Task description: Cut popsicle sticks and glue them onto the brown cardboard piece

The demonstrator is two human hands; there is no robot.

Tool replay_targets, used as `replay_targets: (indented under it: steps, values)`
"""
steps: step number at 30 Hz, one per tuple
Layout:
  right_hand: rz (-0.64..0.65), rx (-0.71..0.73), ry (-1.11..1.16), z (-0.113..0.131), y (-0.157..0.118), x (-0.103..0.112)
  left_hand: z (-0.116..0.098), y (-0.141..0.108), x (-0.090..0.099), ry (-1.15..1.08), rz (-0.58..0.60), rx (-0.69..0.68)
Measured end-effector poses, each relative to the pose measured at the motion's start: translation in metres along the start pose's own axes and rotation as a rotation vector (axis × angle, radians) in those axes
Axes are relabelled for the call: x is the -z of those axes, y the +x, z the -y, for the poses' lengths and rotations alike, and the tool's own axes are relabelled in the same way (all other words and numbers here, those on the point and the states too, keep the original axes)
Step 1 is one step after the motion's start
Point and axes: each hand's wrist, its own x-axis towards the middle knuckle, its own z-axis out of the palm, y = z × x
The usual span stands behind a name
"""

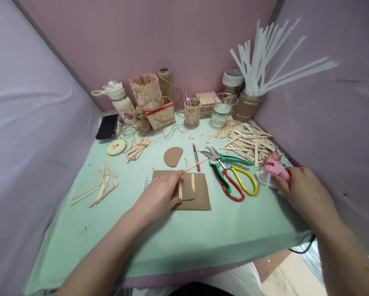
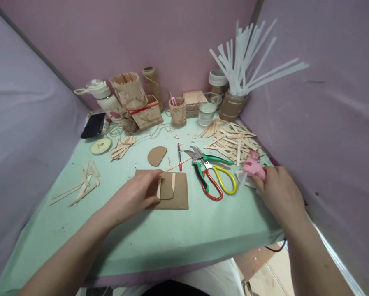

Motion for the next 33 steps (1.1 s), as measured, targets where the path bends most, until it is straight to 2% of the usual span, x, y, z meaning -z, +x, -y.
replay_targets:
  steps: [6,9,11,13,15,17,18,21,23,26,33]
  values:
    - [-0.007,-0.007,-0.030,-0.010,0.002,-0.011,0.001,-0.001,-0.002,0.002,-0.007,-0.006]
    - [-0.090,0.035,0.031,-0.007,-0.003,-0.005,0.001,-0.001,-0.004,0.016,-0.010,-0.015]
    - [-0.183,0.033,0.091,0.006,-0.009,0.007,0.001,-0.001,-0.004,0.017,-0.013,-0.020]
    - [-0.243,0.063,0.187,0.029,-0.017,0.019,0.000,-0.001,-0.004,0.010,-0.013,-0.032]
    - [-0.276,0.223,0.349,0.061,-0.026,0.027,-0.002,0.000,-0.003,0.002,-0.010,-0.036]
    - [-0.237,0.439,0.494,0.096,-0.035,0.027,-0.002,0.000,-0.004,-0.003,-0.006,-0.036]
    - [-0.171,0.500,0.536,0.113,-0.038,0.025,-0.002,-0.001,-0.004,-0.005,-0.008,-0.037]
    - [0.017,0.603,0.635,0.155,-0.043,0.015,-0.001,-0.001,-0.005,-0.014,-0.033,-0.049]
    - [0.098,0.620,0.688,0.173,-0.042,0.010,0.000,-0.002,-0.006,-0.019,-0.040,-0.053]
    - [0.134,0.605,0.734,0.186,-0.039,0.004,0.002,-0.001,-0.006,-0.039,-0.027,-0.061]
    - [0.190,0.562,0.758,0.191,-0.040,-0.004,0.003,0.001,-0.007,-0.045,-0.020,-0.063]
